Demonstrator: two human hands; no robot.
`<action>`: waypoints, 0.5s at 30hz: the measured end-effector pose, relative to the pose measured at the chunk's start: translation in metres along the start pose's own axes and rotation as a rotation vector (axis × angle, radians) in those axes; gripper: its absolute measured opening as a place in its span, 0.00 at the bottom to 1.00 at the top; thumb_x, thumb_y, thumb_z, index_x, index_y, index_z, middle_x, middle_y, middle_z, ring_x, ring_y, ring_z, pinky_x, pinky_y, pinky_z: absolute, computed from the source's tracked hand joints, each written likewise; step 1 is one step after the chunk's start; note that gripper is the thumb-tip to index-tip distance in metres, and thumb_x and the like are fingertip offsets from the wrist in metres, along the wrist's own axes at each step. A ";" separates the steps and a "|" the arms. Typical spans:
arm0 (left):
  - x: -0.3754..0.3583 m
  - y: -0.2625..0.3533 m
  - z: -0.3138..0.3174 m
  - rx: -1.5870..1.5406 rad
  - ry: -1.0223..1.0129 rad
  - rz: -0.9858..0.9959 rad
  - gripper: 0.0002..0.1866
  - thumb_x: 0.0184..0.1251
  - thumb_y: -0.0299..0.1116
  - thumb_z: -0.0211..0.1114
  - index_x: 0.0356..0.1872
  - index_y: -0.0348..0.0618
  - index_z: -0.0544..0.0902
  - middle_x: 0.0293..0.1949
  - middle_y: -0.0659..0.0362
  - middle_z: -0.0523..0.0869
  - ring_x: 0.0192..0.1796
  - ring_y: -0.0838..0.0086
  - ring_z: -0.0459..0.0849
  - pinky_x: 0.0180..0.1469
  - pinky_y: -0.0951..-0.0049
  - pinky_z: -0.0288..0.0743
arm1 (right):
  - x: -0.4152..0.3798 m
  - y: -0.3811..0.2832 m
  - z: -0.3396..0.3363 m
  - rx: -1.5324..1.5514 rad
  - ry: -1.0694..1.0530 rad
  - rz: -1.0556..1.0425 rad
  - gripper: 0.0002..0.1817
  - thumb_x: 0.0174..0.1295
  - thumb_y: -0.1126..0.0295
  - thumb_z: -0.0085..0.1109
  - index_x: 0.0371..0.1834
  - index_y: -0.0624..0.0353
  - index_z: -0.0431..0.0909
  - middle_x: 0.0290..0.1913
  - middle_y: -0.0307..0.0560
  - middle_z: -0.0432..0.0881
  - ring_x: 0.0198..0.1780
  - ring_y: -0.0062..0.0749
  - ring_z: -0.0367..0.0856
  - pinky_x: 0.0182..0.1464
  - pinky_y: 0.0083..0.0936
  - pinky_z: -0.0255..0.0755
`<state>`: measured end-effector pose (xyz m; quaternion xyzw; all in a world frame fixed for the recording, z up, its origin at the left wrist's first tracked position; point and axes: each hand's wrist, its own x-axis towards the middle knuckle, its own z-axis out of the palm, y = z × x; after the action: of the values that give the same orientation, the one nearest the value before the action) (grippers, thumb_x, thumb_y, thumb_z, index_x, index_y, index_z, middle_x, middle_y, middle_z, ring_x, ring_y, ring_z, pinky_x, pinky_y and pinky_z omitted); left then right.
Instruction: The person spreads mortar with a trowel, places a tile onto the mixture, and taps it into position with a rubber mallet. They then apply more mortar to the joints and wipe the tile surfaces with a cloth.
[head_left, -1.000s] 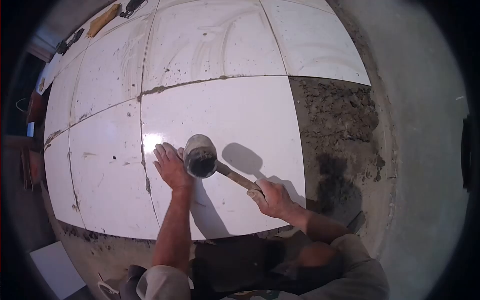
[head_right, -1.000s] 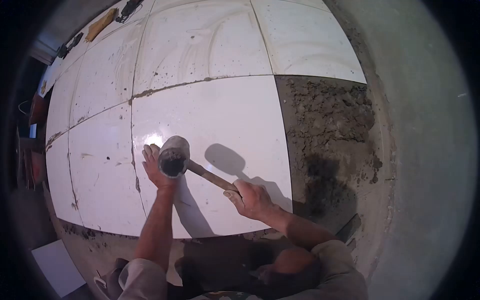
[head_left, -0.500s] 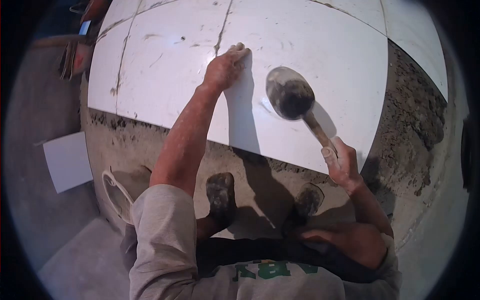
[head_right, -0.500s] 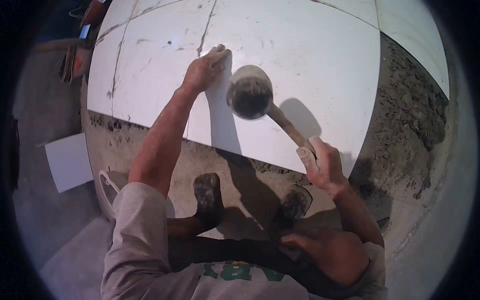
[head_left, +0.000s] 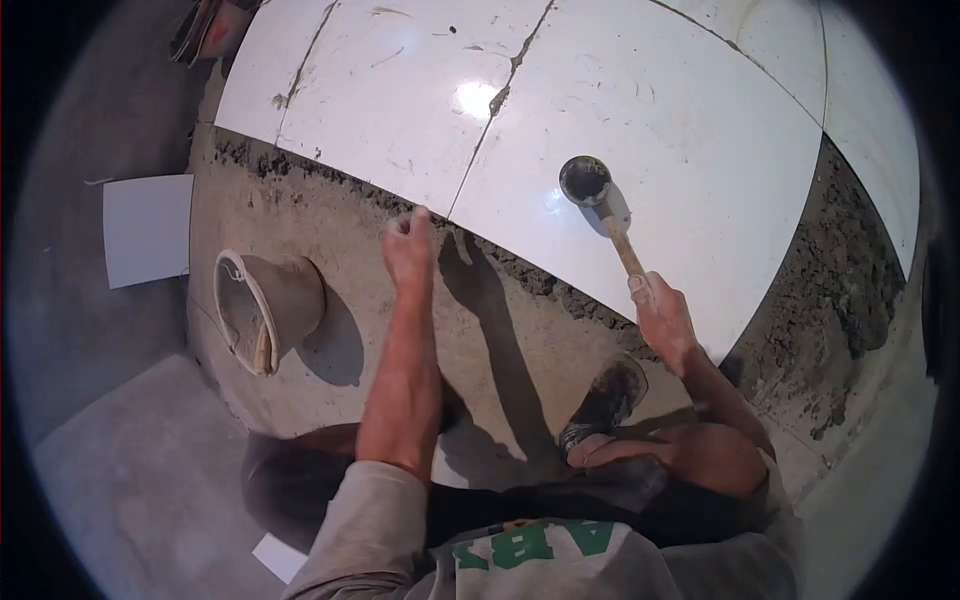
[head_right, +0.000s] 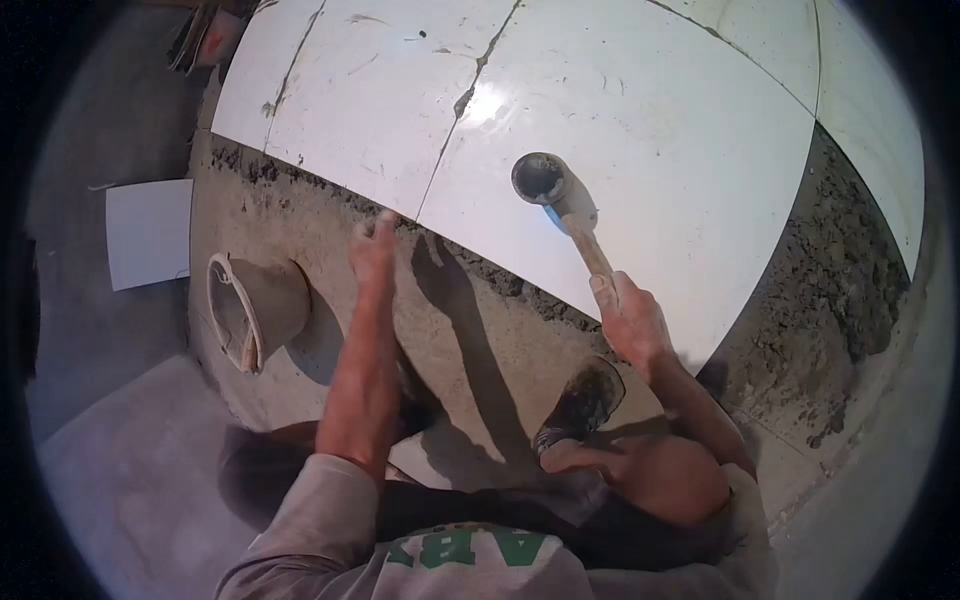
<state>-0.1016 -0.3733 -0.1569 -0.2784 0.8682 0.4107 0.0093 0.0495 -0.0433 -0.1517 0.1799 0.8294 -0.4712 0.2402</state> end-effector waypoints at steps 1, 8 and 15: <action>-0.010 -0.017 0.005 -0.109 -0.053 -0.105 0.22 0.61 0.46 0.69 0.40 0.34 0.79 0.32 0.57 0.84 0.32 0.73 0.82 0.36 0.71 0.76 | 0.001 0.004 0.004 -0.026 0.018 -0.025 0.24 0.72 0.50 0.43 0.38 0.64 0.70 0.24 0.64 0.75 0.29 0.61 0.77 0.33 0.47 0.68; -0.044 -0.022 0.056 -0.299 -0.199 -0.229 0.16 0.60 0.45 0.69 0.37 0.42 0.80 0.27 0.63 0.80 0.25 0.81 0.77 0.26 0.77 0.70 | 0.005 -0.008 0.013 -0.063 0.125 -0.076 0.25 0.72 0.49 0.43 0.35 0.65 0.69 0.23 0.65 0.75 0.29 0.64 0.76 0.32 0.48 0.68; -0.028 -0.027 0.040 -0.480 -0.288 -0.264 0.12 0.62 0.40 0.68 0.36 0.43 0.81 0.27 0.64 0.81 0.26 0.81 0.78 0.30 0.77 0.71 | -0.006 -0.014 0.039 -0.063 0.265 -0.118 0.24 0.71 0.50 0.46 0.33 0.64 0.69 0.21 0.64 0.75 0.26 0.62 0.76 0.30 0.47 0.67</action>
<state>-0.0733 -0.3452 -0.1957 -0.3220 0.6924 0.6345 0.1197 0.0560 -0.0840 -0.1560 0.1839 0.8773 -0.4305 0.1062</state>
